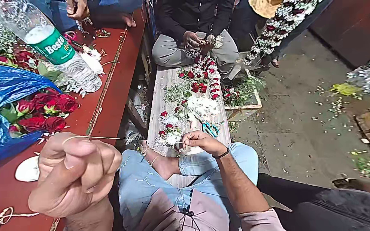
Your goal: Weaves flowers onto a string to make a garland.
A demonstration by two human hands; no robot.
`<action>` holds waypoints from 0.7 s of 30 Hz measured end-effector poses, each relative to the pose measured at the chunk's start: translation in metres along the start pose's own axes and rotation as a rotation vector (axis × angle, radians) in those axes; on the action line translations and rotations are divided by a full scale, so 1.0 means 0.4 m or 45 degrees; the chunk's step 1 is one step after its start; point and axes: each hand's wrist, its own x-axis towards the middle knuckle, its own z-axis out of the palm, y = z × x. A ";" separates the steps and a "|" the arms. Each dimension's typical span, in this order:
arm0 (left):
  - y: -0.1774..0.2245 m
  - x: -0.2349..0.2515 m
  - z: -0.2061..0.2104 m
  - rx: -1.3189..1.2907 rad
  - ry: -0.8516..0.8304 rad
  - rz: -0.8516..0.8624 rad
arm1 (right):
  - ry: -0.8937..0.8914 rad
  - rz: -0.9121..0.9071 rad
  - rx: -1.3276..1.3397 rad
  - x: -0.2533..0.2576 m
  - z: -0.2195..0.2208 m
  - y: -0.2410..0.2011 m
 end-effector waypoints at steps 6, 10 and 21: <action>-0.029 0.017 0.021 0.125 -0.063 -0.191 | -0.103 0.059 -0.173 -0.010 -0.014 0.062; -0.060 0.028 0.015 0.166 0.016 -0.175 | -0.179 -0.159 -0.150 0.004 0.052 -0.073; -0.252 -0.023 -0.025 -0.378 0.280 -0.487 | 0.128 -0.724 0.607 0.030 0.200 -0.155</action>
